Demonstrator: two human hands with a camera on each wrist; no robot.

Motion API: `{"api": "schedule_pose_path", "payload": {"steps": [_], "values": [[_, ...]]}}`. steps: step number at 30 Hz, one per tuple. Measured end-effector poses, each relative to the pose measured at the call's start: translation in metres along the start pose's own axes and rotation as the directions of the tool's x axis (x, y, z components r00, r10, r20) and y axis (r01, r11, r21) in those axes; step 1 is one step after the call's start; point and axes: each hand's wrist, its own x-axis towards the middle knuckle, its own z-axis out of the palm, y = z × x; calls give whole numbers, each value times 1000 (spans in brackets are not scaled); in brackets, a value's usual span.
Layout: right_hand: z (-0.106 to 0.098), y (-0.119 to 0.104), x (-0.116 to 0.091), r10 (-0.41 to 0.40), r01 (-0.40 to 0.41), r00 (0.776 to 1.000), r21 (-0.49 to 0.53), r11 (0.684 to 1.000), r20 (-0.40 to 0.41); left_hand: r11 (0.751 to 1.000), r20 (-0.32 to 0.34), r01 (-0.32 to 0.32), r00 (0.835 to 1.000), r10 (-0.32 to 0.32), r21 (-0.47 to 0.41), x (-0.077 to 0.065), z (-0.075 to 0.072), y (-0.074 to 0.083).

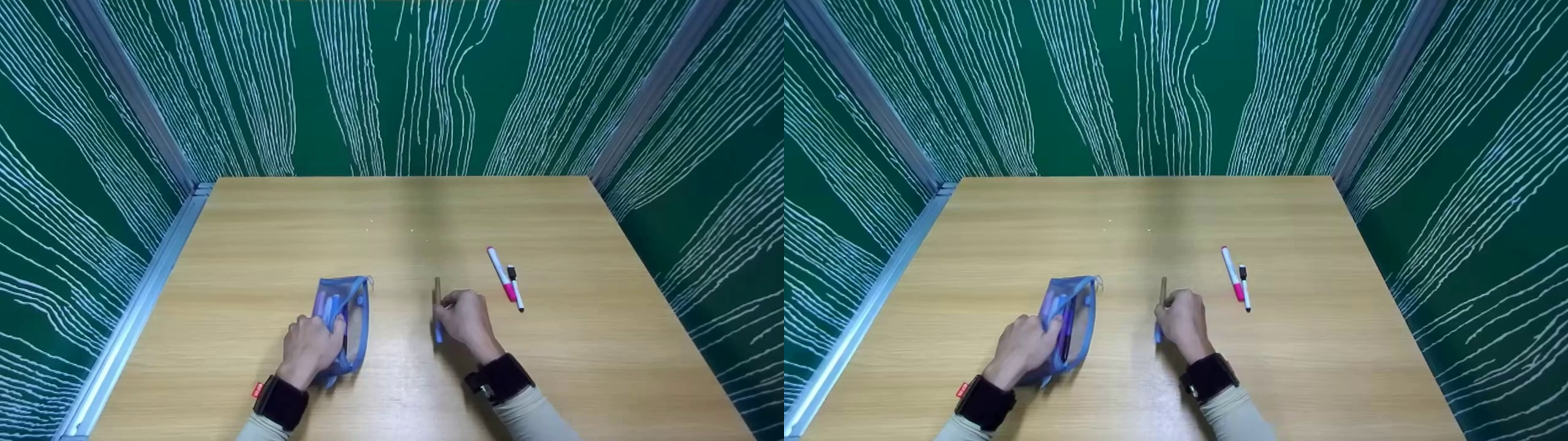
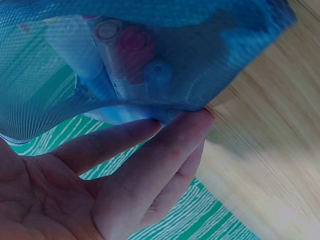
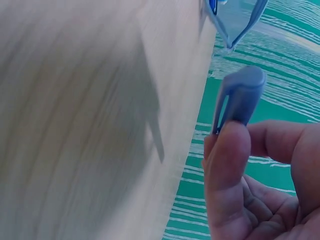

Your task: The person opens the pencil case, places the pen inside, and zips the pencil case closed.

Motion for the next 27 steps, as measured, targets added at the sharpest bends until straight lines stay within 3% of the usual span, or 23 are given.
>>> {"api": "schedule_pose_path", "payload": {"steps": [7, 22, 27], "values": [[14, -12, -6, 64, -75, 994, 121, 990, 89, 1000, 6, 6, 1000, -6, -2, 0, 1, 0], [41, -34, -14, 36, -88, 980, 264, 960, 195, 1000, 9, 16, 1000, -16, -11, 0, 1, 0], [51, -41, -17, 30, -91, 977, 286, 954, 211, 1000, -21, -10, 1000, 10, -3, -1, 1, 0]]}}
